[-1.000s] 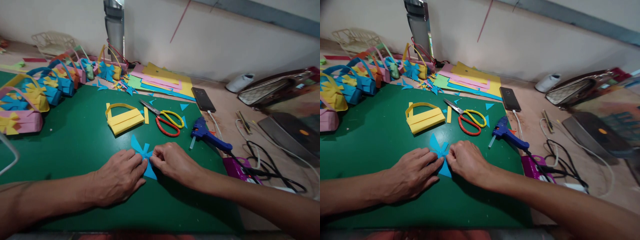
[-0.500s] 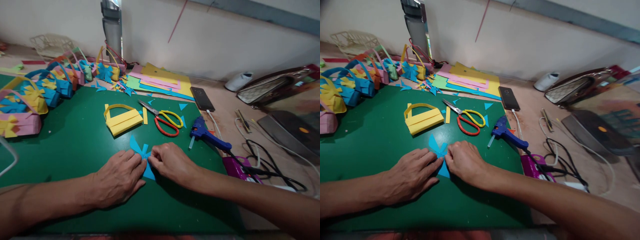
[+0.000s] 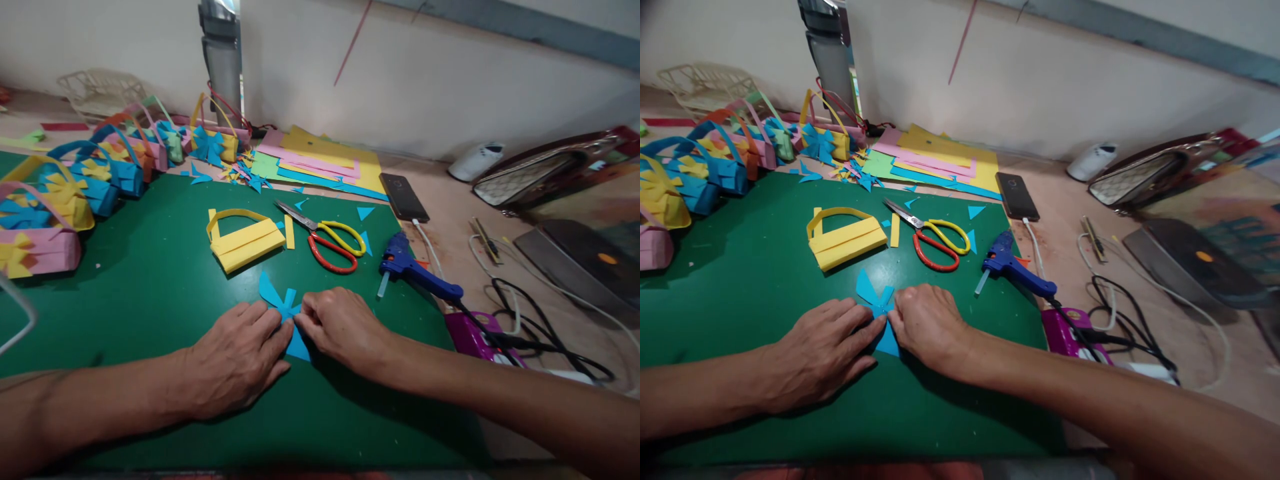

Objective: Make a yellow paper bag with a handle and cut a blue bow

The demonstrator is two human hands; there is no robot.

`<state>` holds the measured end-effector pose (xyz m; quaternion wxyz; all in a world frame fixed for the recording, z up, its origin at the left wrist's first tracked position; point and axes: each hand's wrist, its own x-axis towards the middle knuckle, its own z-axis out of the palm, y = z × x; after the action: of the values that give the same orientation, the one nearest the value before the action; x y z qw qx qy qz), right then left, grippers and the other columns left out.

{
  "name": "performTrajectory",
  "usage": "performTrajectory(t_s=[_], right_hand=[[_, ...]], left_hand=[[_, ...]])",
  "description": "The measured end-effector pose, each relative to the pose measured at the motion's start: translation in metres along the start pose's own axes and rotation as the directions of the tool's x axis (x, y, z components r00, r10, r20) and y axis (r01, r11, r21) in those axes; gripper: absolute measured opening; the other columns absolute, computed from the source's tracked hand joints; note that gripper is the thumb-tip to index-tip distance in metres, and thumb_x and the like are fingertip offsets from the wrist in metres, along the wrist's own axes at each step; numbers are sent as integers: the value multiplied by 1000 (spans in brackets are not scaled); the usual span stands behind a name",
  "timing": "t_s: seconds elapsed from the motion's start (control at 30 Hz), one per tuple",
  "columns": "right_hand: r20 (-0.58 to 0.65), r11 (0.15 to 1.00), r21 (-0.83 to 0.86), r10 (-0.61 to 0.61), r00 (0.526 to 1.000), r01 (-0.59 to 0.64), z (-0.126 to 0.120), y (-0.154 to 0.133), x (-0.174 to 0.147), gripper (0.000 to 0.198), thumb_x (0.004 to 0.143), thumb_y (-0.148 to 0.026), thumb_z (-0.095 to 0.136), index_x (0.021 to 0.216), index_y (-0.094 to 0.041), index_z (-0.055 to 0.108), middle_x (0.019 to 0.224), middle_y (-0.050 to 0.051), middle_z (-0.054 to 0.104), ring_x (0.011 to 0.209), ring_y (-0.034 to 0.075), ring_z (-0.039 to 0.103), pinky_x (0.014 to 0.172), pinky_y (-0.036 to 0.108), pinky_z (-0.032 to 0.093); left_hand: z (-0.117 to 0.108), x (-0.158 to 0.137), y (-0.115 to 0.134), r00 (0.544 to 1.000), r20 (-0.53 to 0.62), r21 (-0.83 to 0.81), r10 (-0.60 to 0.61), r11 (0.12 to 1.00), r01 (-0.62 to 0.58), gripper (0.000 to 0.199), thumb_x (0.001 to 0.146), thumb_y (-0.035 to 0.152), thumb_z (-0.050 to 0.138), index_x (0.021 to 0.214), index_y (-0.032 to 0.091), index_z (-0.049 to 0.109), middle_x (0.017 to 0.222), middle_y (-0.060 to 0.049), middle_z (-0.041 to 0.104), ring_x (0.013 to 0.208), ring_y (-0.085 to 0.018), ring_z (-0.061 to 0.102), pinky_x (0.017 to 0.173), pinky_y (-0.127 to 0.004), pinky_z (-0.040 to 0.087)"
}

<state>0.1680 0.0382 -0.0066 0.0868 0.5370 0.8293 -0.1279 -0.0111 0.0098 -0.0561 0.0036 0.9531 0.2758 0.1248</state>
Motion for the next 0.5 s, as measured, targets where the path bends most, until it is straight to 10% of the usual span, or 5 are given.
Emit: performTrajectory(t_s=[0.5], right_hand=[[6, 999, 1, 42, 999, -42, -1, 0, -1, 28, 84, -26, 51, 60, -17, 62, 54, 3, 61, 49, 13, 48, 46, 27, 13]], left_hand=[[0, -3, 1, 996, -86, 62, 32, 998, -27, 24, 89, 29, 45, 106, 14, 55, 82, -8, 56, 68, -23, 49, 57, -37, 42]])
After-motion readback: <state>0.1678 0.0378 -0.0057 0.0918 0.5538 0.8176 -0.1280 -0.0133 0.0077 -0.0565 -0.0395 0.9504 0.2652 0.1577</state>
